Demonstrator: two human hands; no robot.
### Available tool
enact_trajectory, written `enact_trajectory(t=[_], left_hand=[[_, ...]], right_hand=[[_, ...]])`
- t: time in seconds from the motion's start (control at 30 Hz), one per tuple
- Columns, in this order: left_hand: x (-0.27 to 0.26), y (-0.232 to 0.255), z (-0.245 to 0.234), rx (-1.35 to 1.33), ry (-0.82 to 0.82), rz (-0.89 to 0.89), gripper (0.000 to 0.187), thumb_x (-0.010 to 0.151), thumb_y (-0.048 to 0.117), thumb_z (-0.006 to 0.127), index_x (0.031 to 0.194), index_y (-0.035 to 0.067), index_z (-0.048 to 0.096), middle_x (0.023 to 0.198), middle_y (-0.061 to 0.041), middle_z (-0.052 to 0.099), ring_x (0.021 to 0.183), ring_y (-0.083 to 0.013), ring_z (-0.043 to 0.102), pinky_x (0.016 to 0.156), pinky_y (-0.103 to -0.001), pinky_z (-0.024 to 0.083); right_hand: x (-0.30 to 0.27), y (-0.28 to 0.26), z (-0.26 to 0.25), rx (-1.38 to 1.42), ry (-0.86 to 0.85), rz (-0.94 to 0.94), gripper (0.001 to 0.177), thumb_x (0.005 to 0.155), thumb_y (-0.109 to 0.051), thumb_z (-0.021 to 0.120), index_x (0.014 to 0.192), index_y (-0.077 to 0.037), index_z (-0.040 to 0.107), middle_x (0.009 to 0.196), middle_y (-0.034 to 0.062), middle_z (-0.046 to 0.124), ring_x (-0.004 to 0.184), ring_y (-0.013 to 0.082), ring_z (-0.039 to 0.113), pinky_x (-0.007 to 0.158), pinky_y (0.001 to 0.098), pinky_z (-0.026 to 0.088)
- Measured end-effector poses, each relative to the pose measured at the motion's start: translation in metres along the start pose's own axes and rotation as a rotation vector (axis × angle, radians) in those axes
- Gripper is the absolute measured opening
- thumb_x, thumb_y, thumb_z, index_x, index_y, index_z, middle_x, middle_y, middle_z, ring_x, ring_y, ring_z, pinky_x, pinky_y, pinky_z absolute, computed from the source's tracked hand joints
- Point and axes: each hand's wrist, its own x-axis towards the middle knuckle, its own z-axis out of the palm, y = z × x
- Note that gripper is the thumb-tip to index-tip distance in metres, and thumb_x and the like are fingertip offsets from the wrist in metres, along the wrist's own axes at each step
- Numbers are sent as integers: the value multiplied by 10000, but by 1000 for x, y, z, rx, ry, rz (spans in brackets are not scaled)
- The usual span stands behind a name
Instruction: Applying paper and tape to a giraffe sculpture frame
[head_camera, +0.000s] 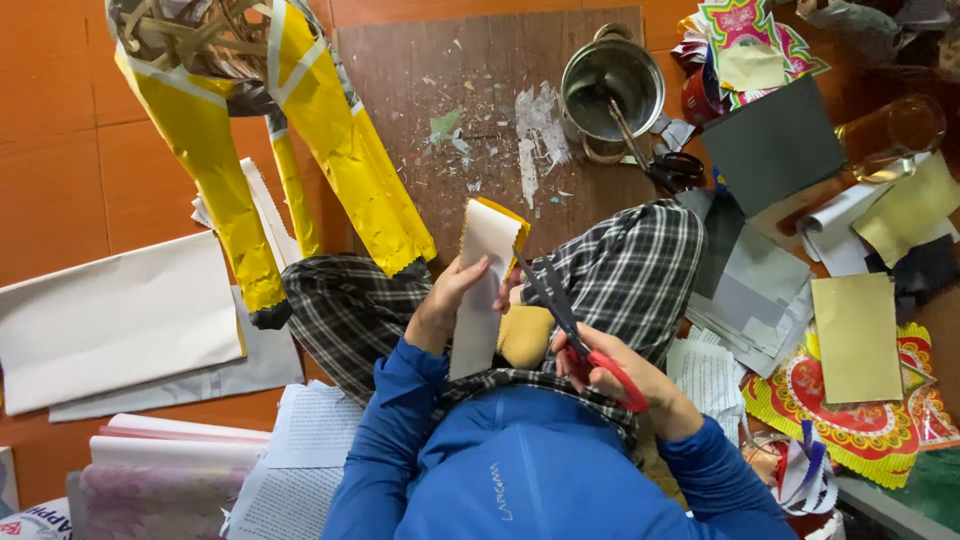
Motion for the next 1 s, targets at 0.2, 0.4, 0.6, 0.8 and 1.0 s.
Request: enact_trajectory(t=[0.2,0.4,0.6,0.8,1.0], left_hand=[[-21,18,33,164,266,-33,426,926,240,747,1293,62,624,971,-245,723,713,-278,703,626,-468,603],[-24,24,30,401,87,-46,374,1012,253,649,1353,101,625,1220,-59,661,1001,-184,584,940,-404,517],[-7,10,-8,445,-212,-232,270,1027,159,598,1274,66,655,900,-177,708,664,-264,736,529,-401,621],[5,33,13,470,106,-220,432,1016,260,638,1413,107,561,1070,-178,727,873,-205,717,822,-394,607],[60,12,-50,285,296,-199,598,964,368,720,1476,158,492,1203,-194,716,1028,-293,725,952,-468,553]], right_hand=[[-5,-4,-14,25,9,48,852,828,-668,705,1235,65,552,861,206,659,605,197,660,530,284,511],[3,-16,-19,49,-47,155,903,812,-746,657,1250,35,544,884,192,686,635,197,706,545,286,538],[17,16,-41,232,-97,109,916,917,-763,436,1336,51,445,934,213,600,712,279,671,629,393,590],[108,23,-103,-348,174,128,347,1046,-294,521,798,-56,571,477,114,626,303,214,615,268,286,448],[206,139,-226,-1295,504,607,437,963,-399,566,1178,-23,629,1047,284,712,1046,454,706,896,558,571]])
